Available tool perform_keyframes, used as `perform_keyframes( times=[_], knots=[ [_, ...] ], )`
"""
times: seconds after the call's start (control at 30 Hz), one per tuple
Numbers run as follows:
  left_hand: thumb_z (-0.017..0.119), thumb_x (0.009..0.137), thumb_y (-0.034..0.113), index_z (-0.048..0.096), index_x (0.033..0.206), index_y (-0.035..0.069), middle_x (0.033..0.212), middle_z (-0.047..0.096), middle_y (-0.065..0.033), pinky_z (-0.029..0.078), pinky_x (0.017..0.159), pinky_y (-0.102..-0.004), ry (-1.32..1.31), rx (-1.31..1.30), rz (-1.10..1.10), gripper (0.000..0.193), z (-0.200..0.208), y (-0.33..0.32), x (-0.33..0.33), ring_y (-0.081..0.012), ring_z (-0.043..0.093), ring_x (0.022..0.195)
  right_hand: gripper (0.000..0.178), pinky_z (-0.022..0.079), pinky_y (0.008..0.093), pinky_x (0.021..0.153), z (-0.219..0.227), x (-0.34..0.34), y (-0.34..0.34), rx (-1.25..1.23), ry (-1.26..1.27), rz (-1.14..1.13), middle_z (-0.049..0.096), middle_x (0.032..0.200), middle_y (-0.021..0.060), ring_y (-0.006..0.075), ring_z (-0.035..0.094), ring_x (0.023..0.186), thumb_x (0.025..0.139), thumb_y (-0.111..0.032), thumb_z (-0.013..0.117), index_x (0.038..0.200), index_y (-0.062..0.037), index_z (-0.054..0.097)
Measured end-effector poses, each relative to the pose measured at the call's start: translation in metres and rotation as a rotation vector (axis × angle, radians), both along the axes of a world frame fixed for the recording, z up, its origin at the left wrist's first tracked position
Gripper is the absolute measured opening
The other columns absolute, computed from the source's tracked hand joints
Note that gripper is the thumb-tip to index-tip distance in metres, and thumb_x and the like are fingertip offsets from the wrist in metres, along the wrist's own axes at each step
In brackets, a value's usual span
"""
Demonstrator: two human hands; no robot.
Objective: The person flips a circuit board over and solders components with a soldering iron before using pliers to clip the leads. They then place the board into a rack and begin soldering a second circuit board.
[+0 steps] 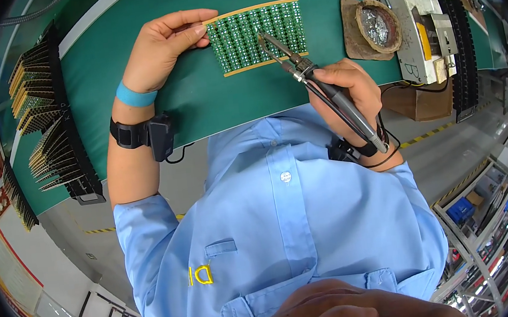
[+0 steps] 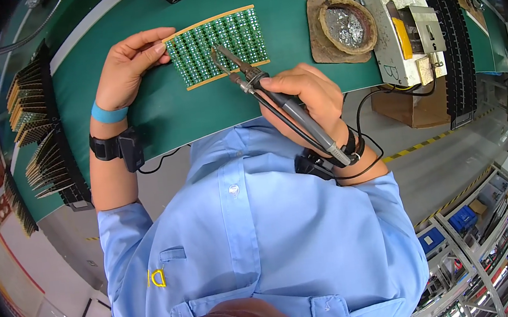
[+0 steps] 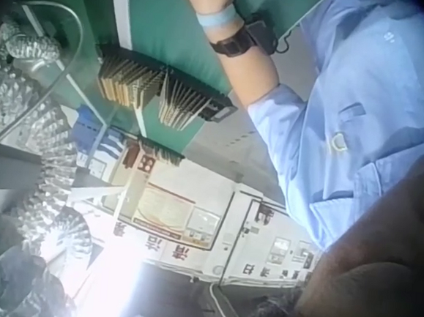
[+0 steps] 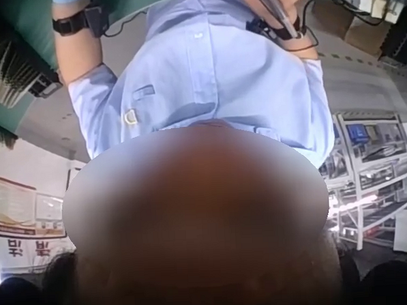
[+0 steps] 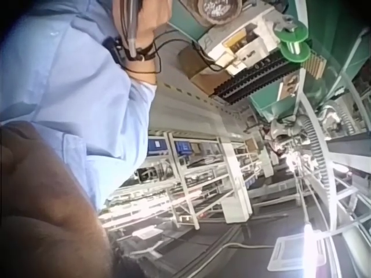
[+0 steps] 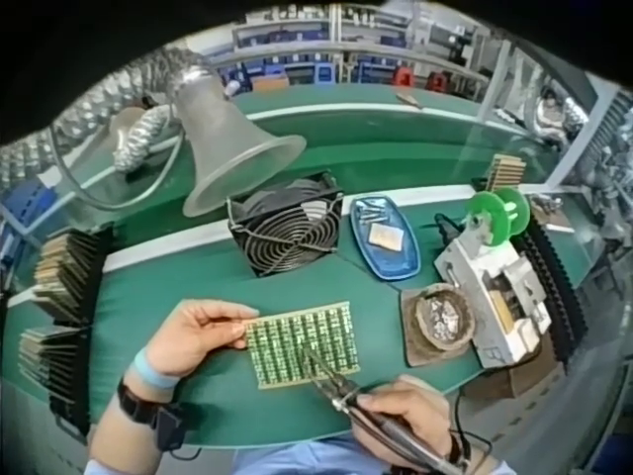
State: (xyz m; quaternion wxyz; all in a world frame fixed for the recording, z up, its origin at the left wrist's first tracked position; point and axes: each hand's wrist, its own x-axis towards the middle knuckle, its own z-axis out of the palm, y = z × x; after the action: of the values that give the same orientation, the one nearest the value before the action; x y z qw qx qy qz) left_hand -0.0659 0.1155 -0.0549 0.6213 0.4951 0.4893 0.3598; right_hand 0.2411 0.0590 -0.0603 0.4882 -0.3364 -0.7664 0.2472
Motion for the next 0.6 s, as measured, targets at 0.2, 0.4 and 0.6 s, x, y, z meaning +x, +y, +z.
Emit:
perform_keyframes(
  times=[0.2,0.4,0.6],
  knots=[
    [0.063,0.097,0.008,0.067,0.123,0.0,0.104,0.073,-0.0058,0.055,0.084,-0.0207,0.004,0.005,0.007,0.028,0.0007,0.0002,-0.0007,-0.0074,0.065,0.086,0.031,0.047,0.0281,0.061,-0.0028,-0.0016,0.0019,-0.041,0.011,0.012,0.068,0.08,0.0115,0.0178,0.061,0.067,0.072,0.011,0.077,0.099,0.0009,0.065],
    [0.063,0.097,0.007,0.067,0.123,0.0,0.105,0.073,-0.0058,0.055,0.084,-0.0209,-0.001,0.007,-0.001,0.027,0.0004,0.0004,-0.0013,-0.0074,0.065,0.087,0.032,0.046,0.0275,0.06,-0.0048,-0.0043,0.0033,-0.012,0.017,0.005,0.067,0.079,0.011,0.0174,0.06,0.066,0.071,0.011,0.078,0.098,0.0009,0.065],
    [0.063,0.096,0.007,0.068,0.122,0.001,0.106,0.073,-0.0059,0.055,0.084,-0.0211,0.01,0.027,0.0,0.027,0.0003,0.0,-0.0014,-0.0076,0.066,0.088,0.032,0.046,0.0276,0.06,-0.0024,-0.0038,0.005,0.004,-0.004,0.008,0.066,0.078,0.0108,0.0177,0.06,0.066,0.071,0.01,0.079,0.098,0.001,0.065]
  ],
)
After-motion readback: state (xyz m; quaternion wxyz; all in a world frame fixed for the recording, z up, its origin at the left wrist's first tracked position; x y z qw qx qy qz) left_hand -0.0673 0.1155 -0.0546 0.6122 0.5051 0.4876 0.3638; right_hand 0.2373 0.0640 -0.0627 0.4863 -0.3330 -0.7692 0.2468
